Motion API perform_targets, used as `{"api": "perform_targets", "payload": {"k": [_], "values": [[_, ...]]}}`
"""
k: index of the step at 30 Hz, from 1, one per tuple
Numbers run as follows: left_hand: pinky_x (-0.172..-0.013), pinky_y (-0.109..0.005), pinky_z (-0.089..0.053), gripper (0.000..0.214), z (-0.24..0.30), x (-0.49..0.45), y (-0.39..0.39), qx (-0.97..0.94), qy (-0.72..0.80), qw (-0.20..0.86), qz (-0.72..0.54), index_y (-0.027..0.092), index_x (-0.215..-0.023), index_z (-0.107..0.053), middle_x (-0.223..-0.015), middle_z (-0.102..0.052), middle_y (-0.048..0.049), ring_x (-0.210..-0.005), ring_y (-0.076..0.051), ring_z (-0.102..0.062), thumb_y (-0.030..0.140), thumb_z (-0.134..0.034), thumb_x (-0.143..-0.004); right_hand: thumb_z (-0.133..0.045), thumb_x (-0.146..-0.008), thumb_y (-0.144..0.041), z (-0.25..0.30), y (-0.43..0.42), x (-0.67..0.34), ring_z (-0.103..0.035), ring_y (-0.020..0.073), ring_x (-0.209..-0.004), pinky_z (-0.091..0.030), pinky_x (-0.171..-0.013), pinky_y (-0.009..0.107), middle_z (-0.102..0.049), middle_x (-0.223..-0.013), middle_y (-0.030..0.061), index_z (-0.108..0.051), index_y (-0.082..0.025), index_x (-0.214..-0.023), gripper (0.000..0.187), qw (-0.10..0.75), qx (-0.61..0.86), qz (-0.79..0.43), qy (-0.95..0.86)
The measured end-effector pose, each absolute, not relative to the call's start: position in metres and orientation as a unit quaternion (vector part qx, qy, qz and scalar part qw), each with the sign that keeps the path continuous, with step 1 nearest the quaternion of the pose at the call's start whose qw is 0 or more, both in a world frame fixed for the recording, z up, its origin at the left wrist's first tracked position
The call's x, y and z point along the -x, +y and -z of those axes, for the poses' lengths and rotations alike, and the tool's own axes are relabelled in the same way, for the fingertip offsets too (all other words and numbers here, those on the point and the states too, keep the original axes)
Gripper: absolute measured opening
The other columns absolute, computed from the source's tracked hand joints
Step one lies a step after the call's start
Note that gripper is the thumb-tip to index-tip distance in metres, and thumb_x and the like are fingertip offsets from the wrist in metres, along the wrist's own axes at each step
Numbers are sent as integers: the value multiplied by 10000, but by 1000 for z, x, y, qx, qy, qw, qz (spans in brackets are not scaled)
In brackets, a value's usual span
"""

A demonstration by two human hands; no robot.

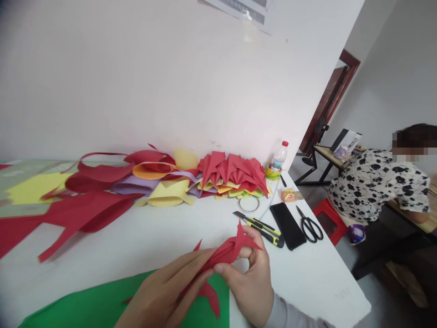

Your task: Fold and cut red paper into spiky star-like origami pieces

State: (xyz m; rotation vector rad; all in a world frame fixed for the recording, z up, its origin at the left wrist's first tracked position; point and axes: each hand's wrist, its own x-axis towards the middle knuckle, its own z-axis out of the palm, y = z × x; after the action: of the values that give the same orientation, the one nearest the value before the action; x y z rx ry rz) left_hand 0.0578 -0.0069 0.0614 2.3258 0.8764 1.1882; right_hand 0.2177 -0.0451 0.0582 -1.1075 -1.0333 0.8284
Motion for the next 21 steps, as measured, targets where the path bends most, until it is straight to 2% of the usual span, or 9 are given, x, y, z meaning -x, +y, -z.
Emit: {"api": "perform_targets", "payload": {"k": [2, 4, 7, 9, 12, 15, 21], "values": [[-797, -283, -561, 267, -69, -58, -7, -811, 318, 257, -419, 292, -1070, -709, -1004, -776, -37, -878, -246, -724, 280, -528, -874, -872, -619, -238, -60, -43, -219, -633, 222, -987, -500, -896, 339, -685, -1037, 35, -582, -264, -1171, 624, 665, 483, -336, -460], [-707, -263, -547, 213, -77, -58, -7, -791, 325, 340, -392, 306, -969, -728, -885, -783, -11, -762, -225, -716, 289, -544, -861, -865, -628, -274, -63, -41, -221, -601, 223, -1024, -476, -924, 332, -659, -1074, 37, -649, -255, -1071, 494, 668, 466, -318, -485], [-557, -226, -481, 176, -86, -59, -6, -738, 351, 469, -334, 267, -782, -731, -685, -735, 10, -600, -184, -637, 342, -583, -841, -830, -679, -339, -67, -38, -225, -602, 217, -929, -479, -878, 332, -665, -954, 40, -709, -229, -937, 306, 653, 435, -350, -512], [-493, -211, -431, 207, -89, -60, -4, -690, 358, 553, -298, 229, -735, -727, -612, -693, 12, -541, -159, -571, 393, -624, -809, -827, -683, -363, -68, -37, -227, -599, 212, -868, -483, -836, 332, -664, -895, 42, -717, -220, -915, 293, 649, 421, -381, -506], [-463, -202, -397, 273, -91, -59, 1, -614, 341, 671, -239, 185, -763, -740, -559, -670, 4, -494, -132, -521, 453, -689, -751, -785, -734, -386, -68, -36, -230, -591, 190, -790, -482, -771, 310, -664, -828, 37, -716, -210, -897, 250, 642, 413, -429, -483], [-458, -193, -395, 365, -89, -57, 7, -536, 322, 759, -183, 160, -788, -743, -577, -689, -16, -513, -126, -544, 504, -770, -668, -756, -762, -389, -70, -35, -232, -567, 152, -673, -467, -667, 265, -655, -739, 14, -712, -201, -852, 213, 637, 391, -481, -458], [-373, -169, -314, 547, -74, -56, 10, -435, 319, 829, -150, 151, -794, -701, -494, -613, 11, -447, -92, -476, 633, -803, -556, -760, -734, -438, -74, -35, -233, -556, 163, -653, -465, -634, 272, -644, -718, 19, -710, -192, -831, 269, 631, 382, -500, -454]]}}
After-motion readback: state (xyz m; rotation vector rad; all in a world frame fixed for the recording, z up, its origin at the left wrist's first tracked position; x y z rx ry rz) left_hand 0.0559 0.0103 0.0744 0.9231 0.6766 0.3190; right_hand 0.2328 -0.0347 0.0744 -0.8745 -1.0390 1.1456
